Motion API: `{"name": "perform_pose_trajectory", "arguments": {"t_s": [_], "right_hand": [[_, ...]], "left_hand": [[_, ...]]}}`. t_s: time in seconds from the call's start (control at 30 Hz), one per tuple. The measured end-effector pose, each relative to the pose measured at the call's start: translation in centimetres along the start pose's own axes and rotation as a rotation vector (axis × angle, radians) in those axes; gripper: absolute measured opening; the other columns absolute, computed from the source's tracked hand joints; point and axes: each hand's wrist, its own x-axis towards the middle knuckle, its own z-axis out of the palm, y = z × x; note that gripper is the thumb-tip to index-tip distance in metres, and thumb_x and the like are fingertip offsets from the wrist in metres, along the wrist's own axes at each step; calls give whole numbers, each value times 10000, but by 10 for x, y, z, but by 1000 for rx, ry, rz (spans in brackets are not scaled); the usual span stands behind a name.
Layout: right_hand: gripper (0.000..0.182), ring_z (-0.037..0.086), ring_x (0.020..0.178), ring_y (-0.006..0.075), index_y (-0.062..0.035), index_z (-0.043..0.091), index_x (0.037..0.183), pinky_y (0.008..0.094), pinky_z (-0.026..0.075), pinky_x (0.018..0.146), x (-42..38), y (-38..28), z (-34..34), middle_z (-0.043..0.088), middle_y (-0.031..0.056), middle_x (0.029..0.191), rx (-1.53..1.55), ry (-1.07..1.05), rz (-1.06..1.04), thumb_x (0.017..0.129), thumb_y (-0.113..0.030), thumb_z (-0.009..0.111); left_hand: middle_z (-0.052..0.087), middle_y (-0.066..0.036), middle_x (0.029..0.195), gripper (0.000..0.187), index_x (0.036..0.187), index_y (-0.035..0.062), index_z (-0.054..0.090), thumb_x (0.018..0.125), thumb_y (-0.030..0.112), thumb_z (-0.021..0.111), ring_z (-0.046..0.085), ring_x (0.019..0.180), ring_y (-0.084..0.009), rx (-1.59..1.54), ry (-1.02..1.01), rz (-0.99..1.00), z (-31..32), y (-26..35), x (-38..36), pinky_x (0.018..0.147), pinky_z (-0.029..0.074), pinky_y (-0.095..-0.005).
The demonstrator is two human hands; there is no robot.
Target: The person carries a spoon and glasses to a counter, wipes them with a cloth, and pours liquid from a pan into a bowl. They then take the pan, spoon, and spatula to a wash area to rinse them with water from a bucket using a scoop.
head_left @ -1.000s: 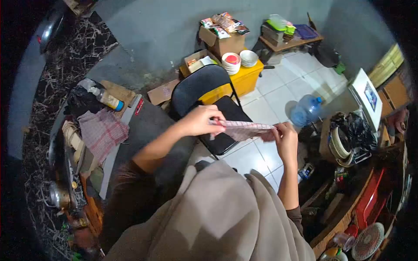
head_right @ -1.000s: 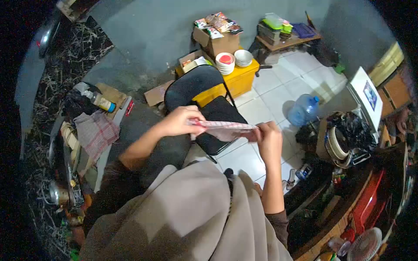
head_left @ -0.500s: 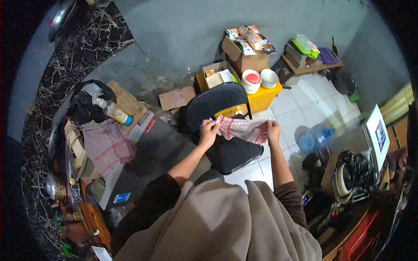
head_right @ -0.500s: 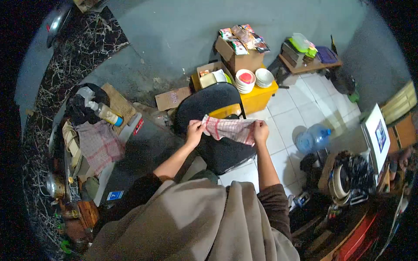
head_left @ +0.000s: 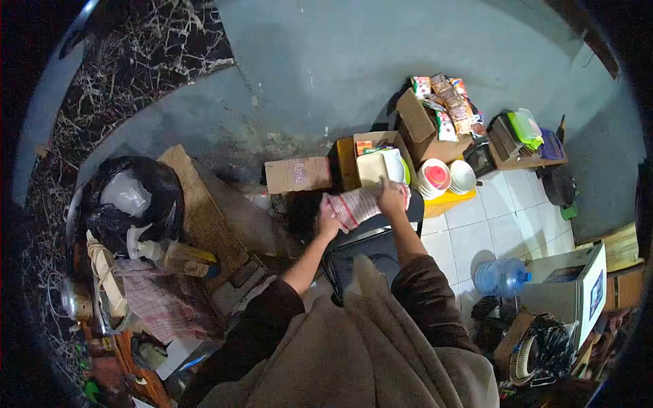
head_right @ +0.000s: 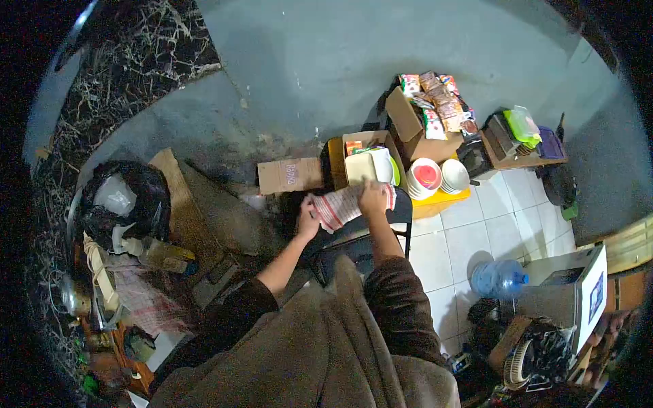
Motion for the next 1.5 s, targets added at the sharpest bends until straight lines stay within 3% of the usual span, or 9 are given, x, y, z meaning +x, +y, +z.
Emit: {"name": "perform_pose_trajectory", "arguments": {"t_s": [0.13,0.33,0.43,0.57,0.63,0.83,0.9,1.17,1.5], "right_hand": [[526,229,1200,220,-171,384,1168,521,158,939,-25,4,20,309,21,1270,-265,-254,-170,692,-287,574],[560,270,1172,265,-115,407,1151,422,229,949,-20,20,22,371,115,1216,-225,-264,-503,653,-269,611],[565,343,1114,316,-59,410,1142,356,297,918,-29,5,11,393,162,1191,-135,-366,-656,649,-248,611],[490,492,973,284,-34,464,1094,317,378,842,-51,-36,-22,523,176,1026,-88,-789,-675,669,-234,603],[345,569,814,235,-13,544,943,290,436,724,-55,-31,-4,591,135,866,-87,-723,-720,642,-159,630],[258,574,616,163,-29,555,881,263,437,555,-127,-70,14,591,86,695,296,-884,-804,633,-63,620],[276,540,563,126,-53,555,900,249,427,525,-159,-81,23,560,48,628,411,-826,-1038,632,-40,616],[302,501,600,69,-91,548,943,226,423,554,-303,-151,-3,530,1,651,272,-1303,-1141,654,-31,613],[203,476,653,64,-41,545,925,203,394,599,-461,-288,56,534,-2,760,313,-1697,-1157,723,-51,556]], "left_hand": [[376,-110,1205,622,1173,107,367,626,230,637,349,1101,-296,590,-261,-33,-14,21,-22,895,314,-385],[436,-195,1070,491,1077,29,410,653,186,603,407,994,-343,236,25,131,-16,26,-63,839,338,-406],[420,-182,1115,507,1140,23,377,698,174,571,403,1056,-261,11,-16,145,-44,34,-120,878,327,-346],[401,-139,1161,379,1146,51,386,801,169,492,434,1033,-229,-409,-91,-214,-72,9,-204,885,342,-331],[412,-124,1151,380,1148,59,391,803,181,493,441,1028,-241,-155,-80,-370,-118,61,-246,864,362,-351],[509,-96,1043,321,1093,47,458,793,153,496,516,904,-177,-204,353,-465,-149,40,-362,779,408,-296],[519,-94,1029,316,1083,46,468,787,151,500,528,874,-164,-121,469,-458,-147,36,-392,756,418,-289],[541,-105,964,281,1034,66,499,758,120,510,541,860,-210,-81,786,-465,-195,61,-444,728,428,-311],[527,-117,959,266,895,59,548,632,20,566,480,914,-291,527,1563,-376,-440,-4,-573,807,376,-339]]}}
